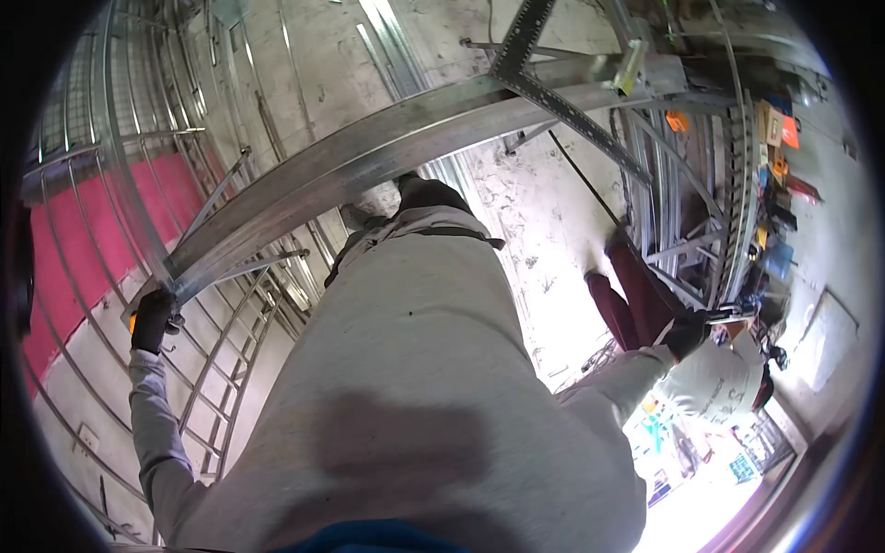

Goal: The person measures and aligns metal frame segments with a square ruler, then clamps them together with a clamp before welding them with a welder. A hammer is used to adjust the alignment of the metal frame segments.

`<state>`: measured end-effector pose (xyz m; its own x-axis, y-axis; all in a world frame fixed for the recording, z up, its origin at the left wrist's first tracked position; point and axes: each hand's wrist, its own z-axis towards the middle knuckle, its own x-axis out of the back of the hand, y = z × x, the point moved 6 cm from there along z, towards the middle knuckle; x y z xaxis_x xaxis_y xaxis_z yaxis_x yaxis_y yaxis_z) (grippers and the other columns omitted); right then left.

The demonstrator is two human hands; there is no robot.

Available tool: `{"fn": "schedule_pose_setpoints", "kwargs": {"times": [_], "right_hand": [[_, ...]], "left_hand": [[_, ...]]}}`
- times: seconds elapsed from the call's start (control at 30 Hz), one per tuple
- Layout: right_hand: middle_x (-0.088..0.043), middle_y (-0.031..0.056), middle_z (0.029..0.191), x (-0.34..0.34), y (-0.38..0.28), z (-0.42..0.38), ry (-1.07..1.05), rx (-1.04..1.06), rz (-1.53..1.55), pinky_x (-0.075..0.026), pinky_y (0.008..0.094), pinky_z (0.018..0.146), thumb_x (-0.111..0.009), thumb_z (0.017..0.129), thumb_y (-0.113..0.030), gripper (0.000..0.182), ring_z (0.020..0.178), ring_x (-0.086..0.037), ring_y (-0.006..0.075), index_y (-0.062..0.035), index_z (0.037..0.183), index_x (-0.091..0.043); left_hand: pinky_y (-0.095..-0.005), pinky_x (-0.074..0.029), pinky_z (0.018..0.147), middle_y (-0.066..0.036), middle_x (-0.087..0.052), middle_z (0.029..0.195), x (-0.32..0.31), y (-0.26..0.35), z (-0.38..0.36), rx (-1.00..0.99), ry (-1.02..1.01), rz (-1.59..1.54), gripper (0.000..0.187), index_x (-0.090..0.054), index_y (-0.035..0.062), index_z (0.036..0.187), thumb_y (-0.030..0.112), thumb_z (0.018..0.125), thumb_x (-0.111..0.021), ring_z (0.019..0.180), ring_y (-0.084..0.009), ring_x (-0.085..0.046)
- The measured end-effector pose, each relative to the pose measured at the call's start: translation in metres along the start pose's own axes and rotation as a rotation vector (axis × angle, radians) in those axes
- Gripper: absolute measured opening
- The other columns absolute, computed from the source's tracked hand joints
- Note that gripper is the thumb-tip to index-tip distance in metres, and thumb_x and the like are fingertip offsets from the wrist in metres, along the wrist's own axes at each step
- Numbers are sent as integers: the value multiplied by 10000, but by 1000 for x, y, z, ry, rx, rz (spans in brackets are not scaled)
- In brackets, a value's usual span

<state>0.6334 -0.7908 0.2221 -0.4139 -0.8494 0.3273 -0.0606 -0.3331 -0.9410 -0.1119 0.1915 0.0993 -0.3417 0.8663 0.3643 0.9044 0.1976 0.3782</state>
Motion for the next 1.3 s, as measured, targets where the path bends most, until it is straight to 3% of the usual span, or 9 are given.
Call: {"fn": "schedule_pose_setpoints", "kwargs": {"times": [0.1,0.2,0.37,0.63,0.7,0.97,1.03,1.2,1.3], "right_hand": [[-622,94,877,35,-31,-53,-231,90,298,-574,421,778,-569,971,-89,136,814,-638,215,23,1033,-613],[-642,129,943,-20,-149,-167,102,584,33,-559,429,768,-566,950,-68,167,804,-636,248,45,1064,-613],[-748,208,1025,52,-255,-194,13,881,177,-633,447,761,-697,930,-158,402,860,-735,330,137,1201,-658],[-713,177,1031,-38,-396,-277,-45,1281,368,-611,424,707,-629,983,-192,371,805,-701,279,93,1220,-632],[-704,169,1032,-63,-420,-287,-126,1307,446,-605,418,694,-612,996,-201,364,792,-692,267,81,1225,-625],[-668,138,1038,-259,-474,-361,-869,998,845,-583,395,640,-545,1050,-235,340,737,-658,217,37,1245,-599],[-659,130,1040,-331,-468,-406,-1174,746,932,-577,389,627,-528,1063,-244,335,724,-650,204,26,1250,-593],[-637,111,1044,-480,-373,-589,-1750,-301,753,-564,374,593,-485,1096,-265,325,690,-629,173,-1,1262,-576],[-600,32,994,-516,-275,-650,-1778,146,528,-560,282,642,-597,1074,-238,247,717,-625,101,-29,1203,-571]], "left_hand": [[-297,-577,494,-43,-666,797,2,-4,3,19,38,-57,180,-647,66,880,206,976,-585,649,-170,-741],[-298,-580,502,-36,-659,756,2,-15,10,22,31,-125,197,-681,59,931,225,985,-589,644,-164,-736],[-318,-578,480,-78,-680,752,-1,9,7,-127,9,-4,163,-690,41,941,162,980,-589,618,-190,-737],[-390,-589,588,-168,-706,761,-4,-2,20,-299,34,379,118,-673,59,809,142,882,-630,642,-283,-738],[-366,-536,482,-104,-647,661,-8,10,15,-399,35,295,334,-653,51,774,264,1011,-551,536,-227,-681],[-353,-570,493,-112,-676,650,-15,41,-7,-261,18,360,310,-658,55,767,221,1006,-553,494,-194,-691],[-418,-578,607,-59,-662,628,-21,25,17,-890,212,1230,96,-678,167,741,220,816,-704,588,-250,-710],[-320,-602,540,-58,-669,582,-16,45,-3,-709,58,842,277,-667,46,728,218,938,-612,589,-190,-747],[-323,-611,530,-87,-715,677,-16,45,-5,-338,27,735,315,-681,19,779,212,997,-559,624,-184,-765]]}}
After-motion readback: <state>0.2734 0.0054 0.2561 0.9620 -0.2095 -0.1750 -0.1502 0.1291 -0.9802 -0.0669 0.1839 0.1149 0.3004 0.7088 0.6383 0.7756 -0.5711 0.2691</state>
